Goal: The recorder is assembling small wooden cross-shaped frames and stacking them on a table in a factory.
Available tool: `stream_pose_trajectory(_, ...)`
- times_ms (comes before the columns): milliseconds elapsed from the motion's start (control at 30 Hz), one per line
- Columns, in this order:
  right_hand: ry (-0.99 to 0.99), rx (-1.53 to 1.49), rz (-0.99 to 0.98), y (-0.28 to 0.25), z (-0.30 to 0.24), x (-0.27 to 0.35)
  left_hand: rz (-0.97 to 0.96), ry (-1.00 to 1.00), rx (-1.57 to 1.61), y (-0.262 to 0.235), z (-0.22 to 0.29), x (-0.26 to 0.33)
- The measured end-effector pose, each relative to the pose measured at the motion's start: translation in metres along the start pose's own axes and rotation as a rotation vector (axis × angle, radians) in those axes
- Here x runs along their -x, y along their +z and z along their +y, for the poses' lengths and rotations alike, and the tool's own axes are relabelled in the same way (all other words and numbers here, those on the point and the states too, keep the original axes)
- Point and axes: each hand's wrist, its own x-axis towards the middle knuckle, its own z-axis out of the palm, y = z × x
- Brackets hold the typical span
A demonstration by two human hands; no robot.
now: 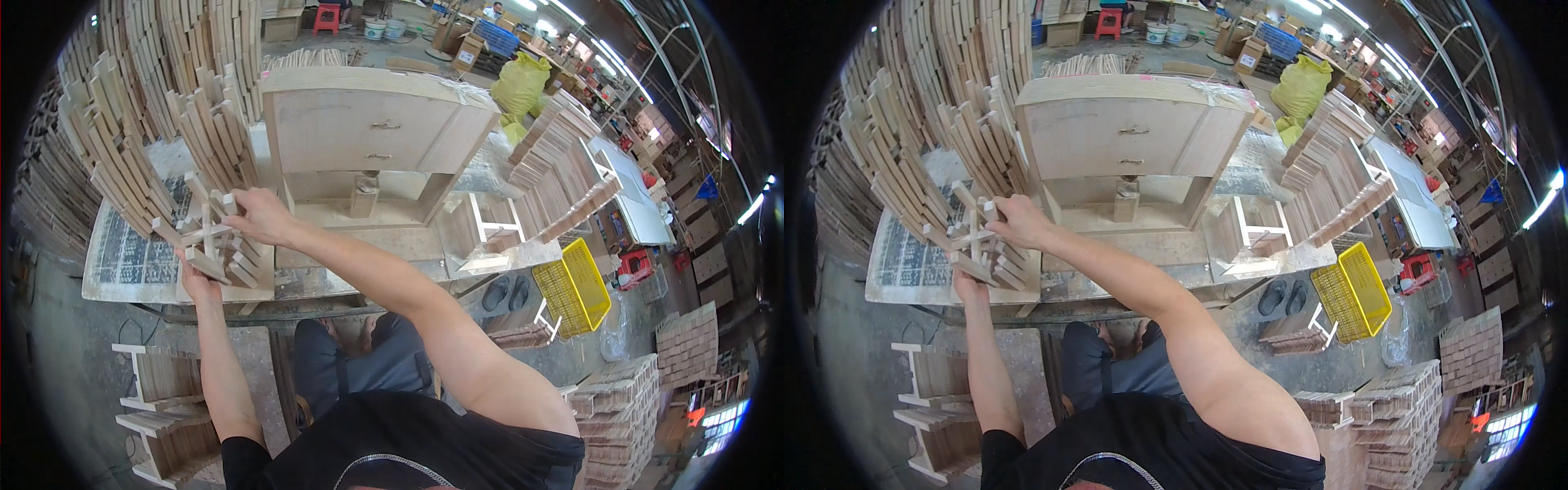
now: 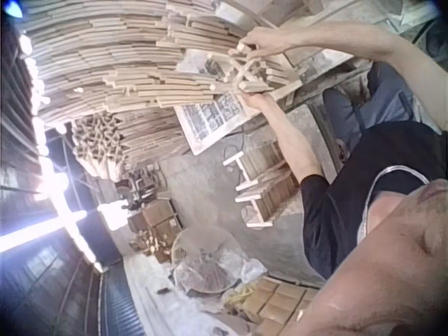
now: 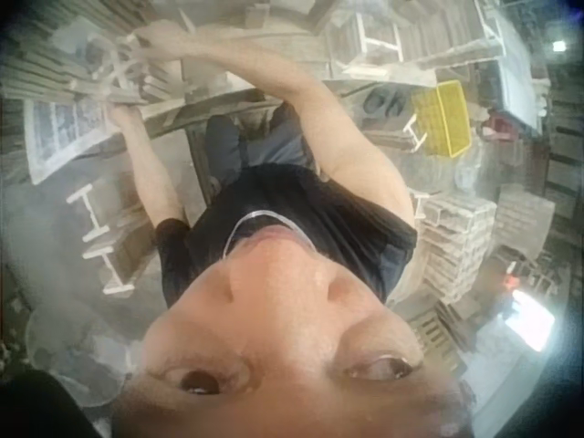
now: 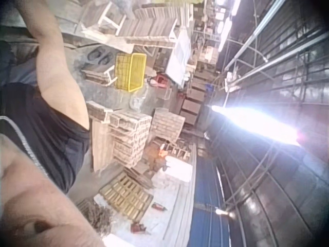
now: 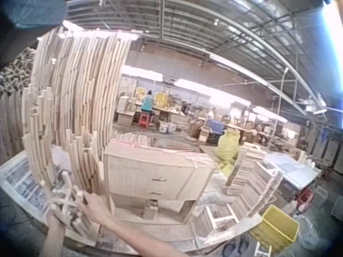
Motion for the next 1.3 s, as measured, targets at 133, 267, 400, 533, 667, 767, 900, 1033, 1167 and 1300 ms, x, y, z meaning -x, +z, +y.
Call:
stream_pose_trajectory(133, 0.008, 0.002, 0.017, -0.004, 0.001, 0.004, -0.02, -0.024, -0.034, 0.002, -0.007, -0.003)
stream_pose_trajectory(267, 0.0, 0.027, 0.0, 0.004, 0.006, 0.005, -0.016, 0.004, -0.076, -0.002, 0.001, 0.008)
stream_pose_trajectory(400, 0.15, -0.044, -0.053, 0.022, 0.016, -0.006, -0.039, -0.062, -0.135, -0.035, 0.017, -0.016)
stream_pose_trajectory(533, 0.084, 0.068, -0.042, -0.01, 0.008, -0.002, -0.08, 0.056, -0.272, -0.017, 0.01, -0.05)
stream_pose_trajectory(667, 0.147, -0.067, -0.091, -0.004, -0.005, 0.001, -0.128, -0.311, -0.183, 0.014, 0.036, -0.063)
stream_pose_trajectory(767, 0.176, -0.076, -0.123, 0.0, -0.015, -0.001, -0.393, -0.115, -0.36, 0.011, 0.041, -0.064)
stream_pose_trajectory(900, 0.182, -0.071, -0.146, -0.007, -0.008, 0.001, -0.524, -0.359, -0.216, 0.037, 0.051, -0.056)
stream_pose_trajectory(1033, 0.136, -0.005, -0.18, -0.007, -0.008, -0.002, -0.471, -0.64, -0.013, 0.046, 0.053, -0.068)
stream_pose_trajectory(1167, 0.085, 0.045, -0.125, -0.004, -0.006, 0.001, -0.477, -0.621, -0.038, 0.046, 0.041, -0.077)
stream_pose_trajectory(1300, 0.116, 0.052, -0.094, 0.001, -0.007, 0.002, -0.434, -0.628, -0.097, 0.037, 0.037, -0.089)
